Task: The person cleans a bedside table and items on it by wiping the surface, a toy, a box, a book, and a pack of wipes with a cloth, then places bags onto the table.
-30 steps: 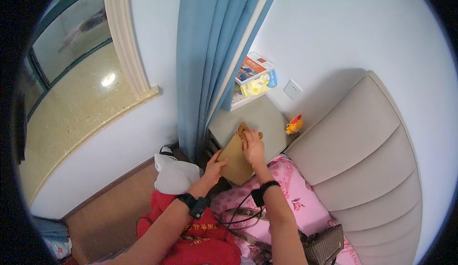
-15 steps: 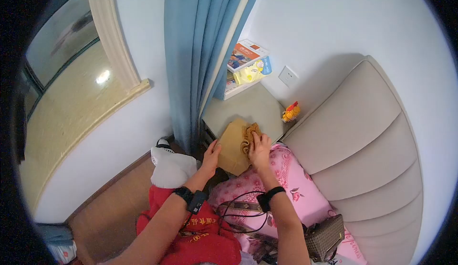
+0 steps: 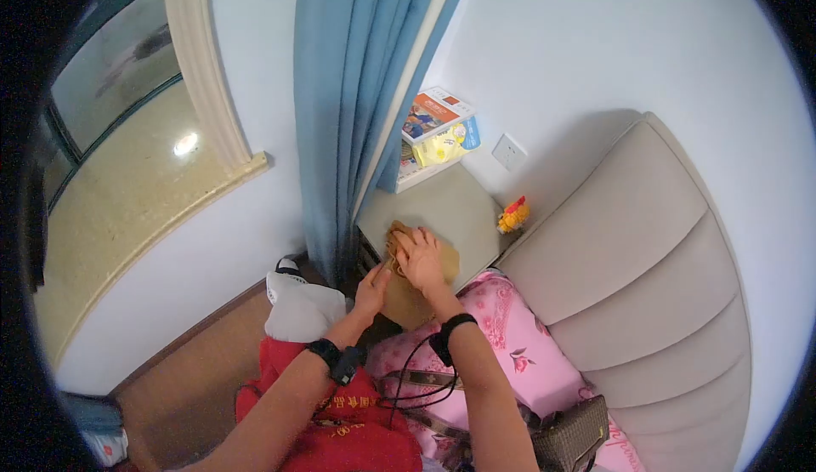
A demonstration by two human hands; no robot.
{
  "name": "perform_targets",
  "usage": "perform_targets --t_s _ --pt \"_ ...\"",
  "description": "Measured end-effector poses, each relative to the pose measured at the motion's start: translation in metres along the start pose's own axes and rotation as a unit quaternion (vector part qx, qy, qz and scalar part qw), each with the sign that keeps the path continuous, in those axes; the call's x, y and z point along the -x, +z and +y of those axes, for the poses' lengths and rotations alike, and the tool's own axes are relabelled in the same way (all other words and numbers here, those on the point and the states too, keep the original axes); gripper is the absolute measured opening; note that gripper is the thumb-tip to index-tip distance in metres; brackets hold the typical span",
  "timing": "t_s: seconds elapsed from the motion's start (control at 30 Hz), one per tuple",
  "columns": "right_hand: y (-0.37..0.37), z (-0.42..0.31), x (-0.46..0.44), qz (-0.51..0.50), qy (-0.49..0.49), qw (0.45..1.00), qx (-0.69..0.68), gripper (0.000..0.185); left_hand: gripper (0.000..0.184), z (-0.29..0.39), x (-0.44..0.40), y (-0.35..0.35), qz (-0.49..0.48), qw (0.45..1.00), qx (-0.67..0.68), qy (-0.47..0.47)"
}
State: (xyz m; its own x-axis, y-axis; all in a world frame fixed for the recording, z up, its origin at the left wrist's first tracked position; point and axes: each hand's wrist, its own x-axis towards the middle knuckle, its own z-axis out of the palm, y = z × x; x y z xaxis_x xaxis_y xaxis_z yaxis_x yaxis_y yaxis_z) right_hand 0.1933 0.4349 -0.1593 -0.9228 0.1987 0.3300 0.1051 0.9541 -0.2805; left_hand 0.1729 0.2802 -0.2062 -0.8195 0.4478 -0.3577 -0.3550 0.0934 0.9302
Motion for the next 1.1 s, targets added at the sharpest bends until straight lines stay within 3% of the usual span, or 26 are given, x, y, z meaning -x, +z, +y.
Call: perform_targets --t_s 0.07,0.17,0.27,0.37,0.47,0.57,0.67,0.77,0.83,0.9,0.93,1.0,1.07,1.1 --pt "-0.008 0.004 -0.017 -0.067 0.066 0.995 -0.029 0.041 0.049 -0.004 -0.002 0.001 0.024 1.0 -0.006 0.017" --pt "-0.015 0.007 -0.026 -0.069 0.26 0.957 -0.11 0.039 0.047 -0.013 -0.005 0.003 0.031 0.997 0.068 0.023" --pt "0.01 0.055 -0.009 -0.067 0.326 0.941 -0.054 0.04 0.044 -0.011 -0.004 0.002 0.023 0.993 0.109 -0.025" --pt "0.009 0.097 0.021 -0.103 0.256 0.949 -0.151 0.039 0.043 -0.01 -0.001 0.003 0.022 0.997 0.077 0.001" --pt "-0.024 0.095 0.048 -0.132 0.264 0.947 -0.124 0.042 0.042 -0.018 0.001 0.008 0.009 0.994 0.105 -0.008" --pt "-0.048 0.103 0.071 -0.164 0.336 0.924 -0.077 0.043 0.04 -0.025 -0.002 0.012 0.018 0.993 0.119 0.002" --pt "-0.07 0.11 0.077 -0.229 0.312 0.92 0.05 0.042 0.042 -0.019 -0.006 0.017 0.088 0.989 0.118 0.031" --pt "-0.087 0.089 0.058 -0.032 0.323 0.946 0.005 0.04 0.06 0.007 -0.005 0.008 0.05 0.989 0.136 0.011" --pt "-0.094 0.065 0.027 0.071 0.23 0.968 -0.065 0.037 0.074 -0.003 -0.003 0.015 0.077 0.992 0.065 0.076" --pt "-0.105 0.02 -0.01 0.113 0.201 0.956 -0.18 0.034 0.085 0.005 -0.002 0.016 0.074 0.991 -0.004 0.115" --pt "-0.102 0.009 -0.028 0.125 0.165 0.964 -0.168 0.032 0.089 0.016 0.007 0.013 0.059 0.991 -0.035 0.113" --pt "-0.09 -0.008 -0.05 0.145 0.094 0.974 -0.146 0.029 0.091 0.026 0.015 0.011 0.041 0.986 -0.083 0.139" --pt "-0.063 -0.007 -0.053 0.053 -0.006 0.998 -0.045 0.021 0.088 0.029 0.013 0.009 0.038 0.973 -0.11 0.198" --pt "-0.048 -0.005 -0.055 0.007 -0.058 0.998 0.008 0.018 0.087 0.027 0.012 0.007 0.037 0.978 -0.096 0.181"
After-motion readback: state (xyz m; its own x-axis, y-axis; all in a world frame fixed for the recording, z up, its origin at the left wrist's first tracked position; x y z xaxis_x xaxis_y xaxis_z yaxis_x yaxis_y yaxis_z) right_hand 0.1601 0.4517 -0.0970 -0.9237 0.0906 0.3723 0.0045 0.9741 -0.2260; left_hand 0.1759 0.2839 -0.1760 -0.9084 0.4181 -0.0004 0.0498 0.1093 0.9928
